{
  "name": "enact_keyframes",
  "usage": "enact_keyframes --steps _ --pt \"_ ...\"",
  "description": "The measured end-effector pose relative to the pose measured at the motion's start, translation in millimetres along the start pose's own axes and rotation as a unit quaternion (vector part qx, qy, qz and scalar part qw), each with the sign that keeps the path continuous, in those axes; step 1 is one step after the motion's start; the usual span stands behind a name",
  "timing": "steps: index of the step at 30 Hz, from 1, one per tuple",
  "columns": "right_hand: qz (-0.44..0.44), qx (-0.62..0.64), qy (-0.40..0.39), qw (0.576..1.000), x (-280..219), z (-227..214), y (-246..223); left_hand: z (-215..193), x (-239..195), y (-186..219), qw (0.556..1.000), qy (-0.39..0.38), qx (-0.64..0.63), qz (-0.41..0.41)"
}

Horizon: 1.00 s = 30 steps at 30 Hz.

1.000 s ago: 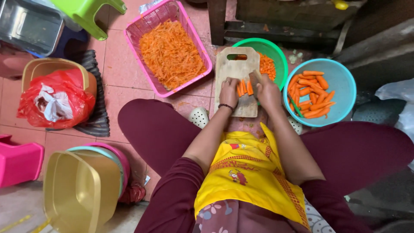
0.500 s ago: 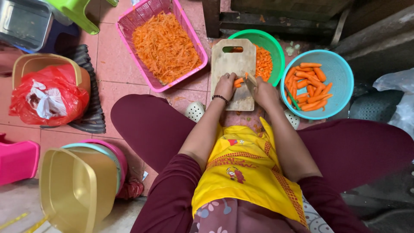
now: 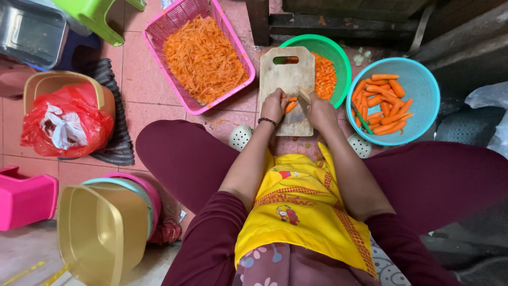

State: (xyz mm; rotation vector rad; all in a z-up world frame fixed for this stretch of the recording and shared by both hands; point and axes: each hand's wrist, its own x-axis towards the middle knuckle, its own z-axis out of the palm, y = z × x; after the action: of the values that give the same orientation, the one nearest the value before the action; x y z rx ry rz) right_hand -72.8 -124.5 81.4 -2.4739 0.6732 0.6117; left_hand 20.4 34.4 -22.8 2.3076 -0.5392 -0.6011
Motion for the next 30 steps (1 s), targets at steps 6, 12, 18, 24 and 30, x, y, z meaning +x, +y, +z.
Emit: enact_keyframes --steps 6,12,18,24,30 --pt "-0.009 0.002 0.001 1.000 6.2 5.4 5.9 -1.6 -4.5 5.2 0.990 0.041 0.136 0.012" --pt "-0.033 0.009 0.031 0.999 1.0 7.4 -2.0 11.2 -9.4 -1.5 0.990 -0.040 0.134 0.035" --pt "-0.063 0.006 0.048 0.997 -9.6 5.3 -11.3 12.0 -17.1 7.4 0.989 0.001 0.116 0.087" --pt "-0.068 -0.011 0.081 0.994 0.4 23.2 -4.6 -0.5 -26.1 25.3 0.993 0.024 0.109 0.047" --pt "-0.051 -0.003 0.037 0.998 -0.1 30.2 -23.4 26.3 -14.5 -2.6 0.994 0.038 0.096 0.021"
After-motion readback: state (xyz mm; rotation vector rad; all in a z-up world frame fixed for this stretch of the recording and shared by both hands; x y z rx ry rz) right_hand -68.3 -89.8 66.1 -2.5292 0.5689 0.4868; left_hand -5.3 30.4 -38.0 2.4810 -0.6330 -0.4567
